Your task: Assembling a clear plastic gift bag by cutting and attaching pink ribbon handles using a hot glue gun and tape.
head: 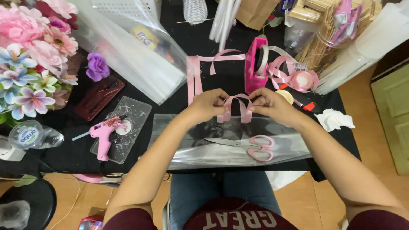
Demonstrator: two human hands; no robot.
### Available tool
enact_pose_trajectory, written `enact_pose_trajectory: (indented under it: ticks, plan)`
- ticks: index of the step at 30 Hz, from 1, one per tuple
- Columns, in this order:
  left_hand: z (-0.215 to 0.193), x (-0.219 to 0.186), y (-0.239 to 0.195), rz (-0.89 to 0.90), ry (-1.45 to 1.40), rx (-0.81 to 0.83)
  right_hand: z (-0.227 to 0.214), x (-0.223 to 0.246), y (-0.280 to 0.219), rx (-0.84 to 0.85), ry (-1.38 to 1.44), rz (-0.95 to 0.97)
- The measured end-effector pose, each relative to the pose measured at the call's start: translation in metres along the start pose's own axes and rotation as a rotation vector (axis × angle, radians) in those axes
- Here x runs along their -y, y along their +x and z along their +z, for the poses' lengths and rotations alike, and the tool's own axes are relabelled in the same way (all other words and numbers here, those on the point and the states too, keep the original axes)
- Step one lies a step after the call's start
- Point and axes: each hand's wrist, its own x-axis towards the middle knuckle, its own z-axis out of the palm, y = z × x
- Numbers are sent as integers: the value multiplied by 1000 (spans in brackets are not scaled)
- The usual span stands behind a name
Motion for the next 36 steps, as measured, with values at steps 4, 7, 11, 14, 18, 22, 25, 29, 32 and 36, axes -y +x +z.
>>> enact_pose_trajectory:
  ticks: [4,7,11,14,18,22,25,29,32,36]
  plan:
    - [-1,5,11,-58,8,69,-2,-54,17,17,45,15]
    - [3,18,19,-88,18,87,3,-58,20,-6,40,-5]
    - [11,39,31,-96,30,86,10,-30,16,-19,-20,62]
    - [16,52,38,-93,60,80,12,-40,19,-31,-91,59]
    - [23,69,46,-90,67,37,13,-63,22,-50,-179,1]
    - [26,65,44,-99,59,15,14,-71,24,-45,-199,-9]
    - [31,76,49,-91,93,-3,16,-67,23,-38,-205,-17]
    - [34,79,51,-80,147,5,17,-54,21,-27,-259,-12]
    - [33,80,51,-69,173,1,17,-58,21,-32,-283,-23]
    - [34,80,52,-51,211,9,17,-62,22,-39,-332,-27]
